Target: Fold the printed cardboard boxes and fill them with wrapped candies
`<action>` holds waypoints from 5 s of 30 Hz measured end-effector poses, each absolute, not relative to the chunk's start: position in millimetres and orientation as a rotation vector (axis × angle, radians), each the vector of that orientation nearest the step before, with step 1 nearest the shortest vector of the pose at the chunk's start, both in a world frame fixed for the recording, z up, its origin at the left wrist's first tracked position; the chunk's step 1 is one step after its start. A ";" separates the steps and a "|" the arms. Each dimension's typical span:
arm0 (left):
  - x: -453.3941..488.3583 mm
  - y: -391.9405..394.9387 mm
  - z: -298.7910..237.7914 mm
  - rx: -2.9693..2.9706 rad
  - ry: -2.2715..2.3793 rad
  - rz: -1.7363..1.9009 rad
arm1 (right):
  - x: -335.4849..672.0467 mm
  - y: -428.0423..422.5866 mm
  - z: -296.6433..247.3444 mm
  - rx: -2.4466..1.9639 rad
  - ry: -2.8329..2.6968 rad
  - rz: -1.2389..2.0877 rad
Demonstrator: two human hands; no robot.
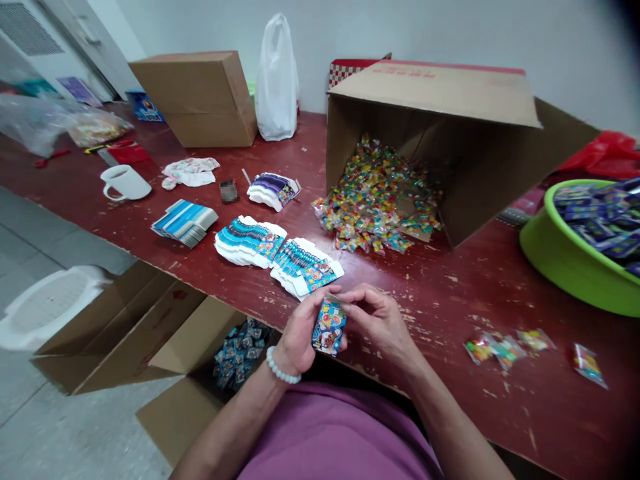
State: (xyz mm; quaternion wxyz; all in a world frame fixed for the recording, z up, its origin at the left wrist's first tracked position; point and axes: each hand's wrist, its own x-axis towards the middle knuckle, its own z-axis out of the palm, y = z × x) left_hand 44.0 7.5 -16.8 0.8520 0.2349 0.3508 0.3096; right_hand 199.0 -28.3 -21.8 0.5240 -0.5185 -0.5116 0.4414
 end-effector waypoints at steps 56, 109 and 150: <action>44.8 6.0 -30.4 0.438 0.760 0.906 | 164.8 -43.9 -43.2 -1.489 -2.012 0.150; 7.8 5.4 -15.1 0.670 0.570 0.416 | 184.4 -21.8 -5.1 -0.979 -0.968 1.637; 29.3 5.9 -16.5 1.145 0.943 0.907 | 198.6 -16.8 -19.5 -1.236 -1.085 1.213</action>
